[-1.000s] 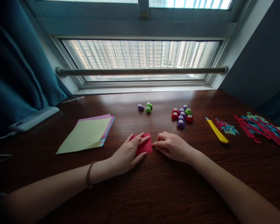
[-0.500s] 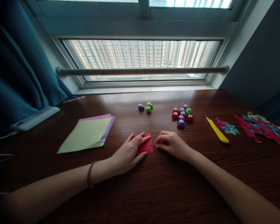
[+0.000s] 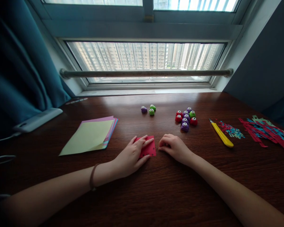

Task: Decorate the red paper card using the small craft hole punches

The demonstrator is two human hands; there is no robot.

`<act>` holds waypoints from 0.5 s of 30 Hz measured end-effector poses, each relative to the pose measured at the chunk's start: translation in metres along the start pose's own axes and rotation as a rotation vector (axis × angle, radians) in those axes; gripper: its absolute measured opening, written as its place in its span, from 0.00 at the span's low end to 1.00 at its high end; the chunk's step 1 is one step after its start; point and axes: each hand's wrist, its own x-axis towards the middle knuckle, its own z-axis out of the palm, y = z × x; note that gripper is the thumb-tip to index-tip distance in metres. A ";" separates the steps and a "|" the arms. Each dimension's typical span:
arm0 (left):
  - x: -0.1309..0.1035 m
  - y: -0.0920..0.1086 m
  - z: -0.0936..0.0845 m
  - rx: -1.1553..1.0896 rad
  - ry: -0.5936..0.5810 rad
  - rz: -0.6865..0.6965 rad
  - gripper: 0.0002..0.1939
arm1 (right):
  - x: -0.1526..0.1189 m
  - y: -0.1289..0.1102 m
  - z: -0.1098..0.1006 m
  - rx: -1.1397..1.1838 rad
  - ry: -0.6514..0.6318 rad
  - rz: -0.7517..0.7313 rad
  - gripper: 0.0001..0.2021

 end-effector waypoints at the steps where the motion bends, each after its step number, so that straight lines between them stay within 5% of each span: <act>1: 0.000 0.000 0.000 0.003 0.001 -0.002 0.28 | 0.000 -0.001 0.000 -0.012 0.000 -0.005 0.04; 5: 0.001 0.000 -0.001 0.006 -0.003 0.001 0.28 | 0.000 -0.004 -0.007 0.041 0.025 0.030 0.04; 8: 0.001 0.000 -0.001 0.006 -0.014 -0.002 0.29 | 0.002 0.002 -0.031 0.177 0.167 0.140 0.06; 12: 0.001 -0.001 -0.001 0.021 -0.023 -0.007 0.28 | -0.003 0.032 -0.084 0.247 0.662 0.254 0.08; 15: 0.000 0.000 0.000 0.030 -0.015 -0.008 0.28 | -0.017 0.071 -0.122 0.064 1.060 0.299 0.07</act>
